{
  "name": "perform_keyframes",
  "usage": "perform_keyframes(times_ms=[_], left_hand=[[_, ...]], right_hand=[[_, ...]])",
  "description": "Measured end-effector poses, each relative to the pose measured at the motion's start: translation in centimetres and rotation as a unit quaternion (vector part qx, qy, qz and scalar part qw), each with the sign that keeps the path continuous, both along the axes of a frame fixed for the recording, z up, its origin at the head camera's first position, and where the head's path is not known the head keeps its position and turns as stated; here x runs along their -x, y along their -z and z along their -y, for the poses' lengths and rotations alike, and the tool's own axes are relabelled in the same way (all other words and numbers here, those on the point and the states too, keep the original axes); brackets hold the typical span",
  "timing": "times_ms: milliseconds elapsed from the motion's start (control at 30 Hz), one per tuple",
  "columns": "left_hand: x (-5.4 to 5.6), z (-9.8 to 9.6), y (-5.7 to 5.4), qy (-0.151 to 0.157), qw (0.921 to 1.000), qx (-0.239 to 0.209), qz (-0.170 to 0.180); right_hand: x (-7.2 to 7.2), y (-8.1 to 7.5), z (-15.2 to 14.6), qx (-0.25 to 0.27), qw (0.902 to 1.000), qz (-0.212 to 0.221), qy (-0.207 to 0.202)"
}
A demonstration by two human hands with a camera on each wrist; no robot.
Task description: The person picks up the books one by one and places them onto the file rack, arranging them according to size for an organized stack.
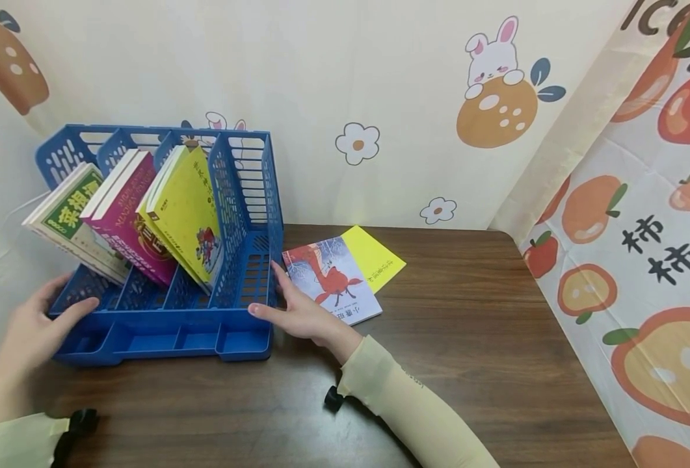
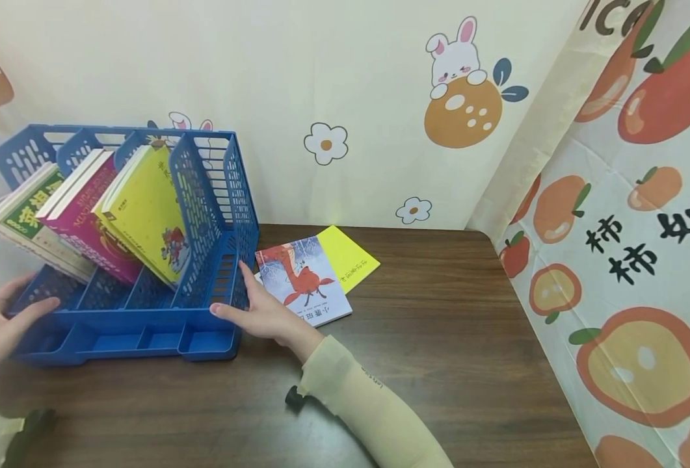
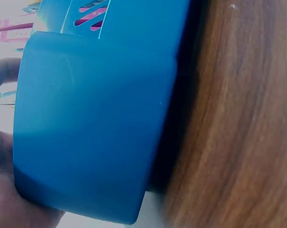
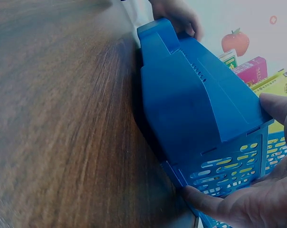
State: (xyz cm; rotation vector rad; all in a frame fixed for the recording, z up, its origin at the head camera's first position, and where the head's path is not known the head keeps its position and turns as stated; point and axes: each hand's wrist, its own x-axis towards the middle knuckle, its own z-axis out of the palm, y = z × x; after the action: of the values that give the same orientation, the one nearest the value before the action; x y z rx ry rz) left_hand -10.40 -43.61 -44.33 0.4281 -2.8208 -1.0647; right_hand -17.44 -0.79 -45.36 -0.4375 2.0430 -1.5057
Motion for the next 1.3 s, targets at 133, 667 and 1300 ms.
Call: perform_keyframes(times_ms=[133, 667, 1300], left_hand=[[-0.1, 0.1, 0.2, 0.009, 0.9999, 0.006, 0.007], [-0.1, 0.0, 0.4, 0.012, 0.9997, -0.018, 0.008], [-0.2, 0.0, 0.3, 0.013, 0.9997, -0.017, 0.01]], right_hand=[[0.0, 0.0, 0.0, 0.001, 1.0, -0.002, -0.002], [0.2, -0.3, -0.1, -0.004, 1.0, -0.009, -0.001], [3.9, -3.9, -6.1, -0.042, 0.9906, -0.129, 0.017]])
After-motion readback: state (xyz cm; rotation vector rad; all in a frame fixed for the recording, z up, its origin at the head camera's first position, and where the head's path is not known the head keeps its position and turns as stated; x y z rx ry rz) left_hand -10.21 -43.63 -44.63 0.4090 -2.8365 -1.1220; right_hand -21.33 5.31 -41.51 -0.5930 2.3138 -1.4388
